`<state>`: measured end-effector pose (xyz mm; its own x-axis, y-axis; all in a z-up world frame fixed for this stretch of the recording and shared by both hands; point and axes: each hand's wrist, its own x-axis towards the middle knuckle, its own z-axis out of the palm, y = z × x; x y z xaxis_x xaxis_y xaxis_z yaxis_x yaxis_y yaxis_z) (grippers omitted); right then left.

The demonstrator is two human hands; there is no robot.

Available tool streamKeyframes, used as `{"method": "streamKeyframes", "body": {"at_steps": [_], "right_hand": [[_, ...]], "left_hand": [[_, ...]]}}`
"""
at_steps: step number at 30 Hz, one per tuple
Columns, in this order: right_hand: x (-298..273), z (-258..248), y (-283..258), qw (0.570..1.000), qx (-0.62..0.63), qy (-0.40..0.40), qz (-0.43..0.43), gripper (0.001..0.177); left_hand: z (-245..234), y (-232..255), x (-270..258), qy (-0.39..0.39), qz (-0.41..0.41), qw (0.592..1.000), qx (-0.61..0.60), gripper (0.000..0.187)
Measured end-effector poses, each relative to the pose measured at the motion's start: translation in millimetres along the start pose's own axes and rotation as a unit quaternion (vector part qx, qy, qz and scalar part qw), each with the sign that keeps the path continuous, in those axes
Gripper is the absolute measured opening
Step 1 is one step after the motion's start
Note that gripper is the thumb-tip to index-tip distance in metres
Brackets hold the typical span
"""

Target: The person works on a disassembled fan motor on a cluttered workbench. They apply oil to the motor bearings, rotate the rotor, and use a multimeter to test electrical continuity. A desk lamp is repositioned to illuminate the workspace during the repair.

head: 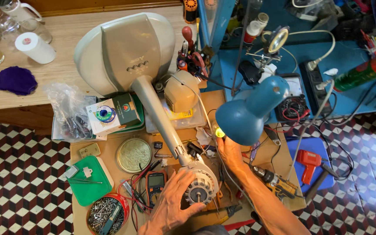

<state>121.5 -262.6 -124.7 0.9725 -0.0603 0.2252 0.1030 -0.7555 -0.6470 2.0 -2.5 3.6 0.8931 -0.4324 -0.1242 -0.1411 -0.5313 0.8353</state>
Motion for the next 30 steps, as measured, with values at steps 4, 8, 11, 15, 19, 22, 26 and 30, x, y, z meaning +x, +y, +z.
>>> {"method": "streamKeyframes", "body": {"at_steps": [4,8,11,15,19,22,26,30], "right_hand": [[27.2,58.3,30.0,0.995,-0.103,0.009,0.001,0.019],[57.8,78.2,37.4,0.995,-0.077,0.054,0.027,0.037],[93.5,87.0,27.2,0.991,0.033,0.053,0.122,0.057],[124.5,102.2,46.4,0.986,0.100,0.019,0.129,0.057],[128.2,129.2,87.0,0.984,0.065,-0.052,0.159,0.064],[115.6,132.4,112.3,0.980,0.031,-0.098,0.170,0.066],[89.6,117.7,113.5,0.958,0.182,-0.115,0.191,0.075],[22.9,55.8,85.8,0.946,0.225,-0.155,0.174,0.066]], "left_hand": [[14.6,-12.4,-3.2,0.039,-0.019,0.999,0.020,0.096],[37.2,-32.0,-12.8,0.086,-0.038,0.994,0.046,0.099],[60.8,-45.5,-20.1,0.150,-0.074,0.986,-0.012,0.090],[73.0,-55.4,-23.9,0.190,-0.075,0.979,-0.022,0.093],[55.9,-37.0,-27.2,0.156,-0.120,0.980,-0.041,0.107],[32.4,-16.8,-22.7,0.121,-0.139,0.982,-0.038,0.114],[23.9,-0.5,-20.4,0.108,-0.167,0.979,-0.044,0.119],[23.8,-0.2,-20.4,0.111,-0.149,0.979,-0.086,0.120]]}}
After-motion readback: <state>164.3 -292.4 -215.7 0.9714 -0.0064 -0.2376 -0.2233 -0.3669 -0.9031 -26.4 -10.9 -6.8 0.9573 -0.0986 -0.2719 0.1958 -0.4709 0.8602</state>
